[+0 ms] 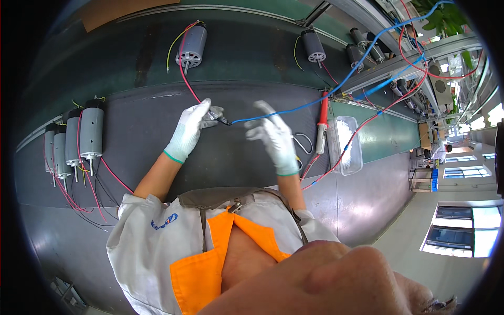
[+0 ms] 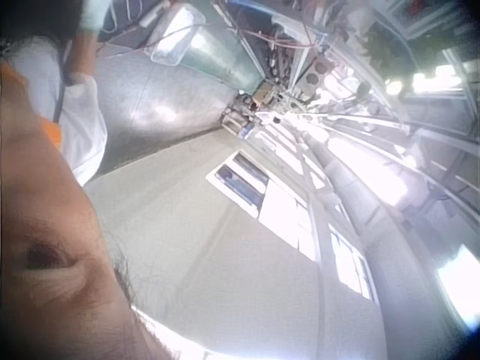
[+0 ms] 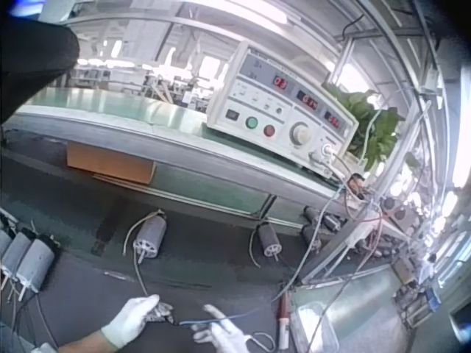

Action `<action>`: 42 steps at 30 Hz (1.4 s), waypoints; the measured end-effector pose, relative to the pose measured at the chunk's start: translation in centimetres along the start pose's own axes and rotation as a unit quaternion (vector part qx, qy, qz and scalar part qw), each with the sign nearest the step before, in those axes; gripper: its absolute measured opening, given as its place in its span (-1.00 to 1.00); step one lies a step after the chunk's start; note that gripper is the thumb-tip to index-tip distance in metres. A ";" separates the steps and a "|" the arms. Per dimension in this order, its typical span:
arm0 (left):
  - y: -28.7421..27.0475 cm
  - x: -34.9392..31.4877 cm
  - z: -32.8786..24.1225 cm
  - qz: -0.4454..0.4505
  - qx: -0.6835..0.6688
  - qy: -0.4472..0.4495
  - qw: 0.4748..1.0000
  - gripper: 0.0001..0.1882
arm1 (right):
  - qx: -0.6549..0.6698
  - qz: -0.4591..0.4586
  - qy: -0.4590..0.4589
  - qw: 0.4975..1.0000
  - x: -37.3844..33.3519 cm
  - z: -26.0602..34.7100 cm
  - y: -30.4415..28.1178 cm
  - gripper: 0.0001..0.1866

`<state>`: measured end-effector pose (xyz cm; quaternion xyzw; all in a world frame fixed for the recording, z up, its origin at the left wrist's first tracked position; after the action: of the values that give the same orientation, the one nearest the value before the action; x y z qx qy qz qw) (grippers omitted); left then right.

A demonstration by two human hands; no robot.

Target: The person puts on white gloves and proceeds to test several cylindrical electric motors on a workbench. They use a red multimeter probe to check the electrical connections on the motors, handling each unit individually and placing them back on the table after testing.

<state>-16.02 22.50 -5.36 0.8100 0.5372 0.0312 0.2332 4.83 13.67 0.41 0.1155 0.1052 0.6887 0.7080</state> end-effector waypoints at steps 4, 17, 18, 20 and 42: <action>-8.3 1.1 -2.0 -0.203 0.361 0.075 0.907 -0.65 | 0.005 0.011 -0.047 0.999 0.0 1.4 3.0 -0.54; -2.9 7.4 -10.8 -0.203 0.784 0.361 0.463 -0.39 | -0.573 -0.129 -0.174 0.790 9.3 6.8 -7.7 -0.46; -4.0 9.5 -10.4 -0.214 0.795 0.342 0.452 -0.39 | -0.628 -0.156 -0.128 0.752 12.8 7.1 -9.9 -0.37; -4.6 12.1 -10.2 -0.223 0.824 0.287 0.434 -0.39 | -0.681 -0.204 -0.066 0.701 18.7 8.0 -16.1 -0.23; -3.3 20.9 -14.0 -0.211 0.785 0.214 0.542 -0.52 | -0.584 -0.255 -0.066 0.768 27.5 -1.1 -10.3 -0.12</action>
<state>-14.25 46.85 1.57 0.5020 0.5367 -0.2806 -0.6175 15.05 40.91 -3.53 -0.3064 -0.3391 0.4021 0.7934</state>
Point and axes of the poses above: each hand's wrist, its own x-axis towards the middle knuckle, its own y-axis out of the palm, z = x × y, the point moved 6 cm from there along x, towards the middle knuckle, and after that the axes turned 2 degrees about x, right-handed, at the moved point
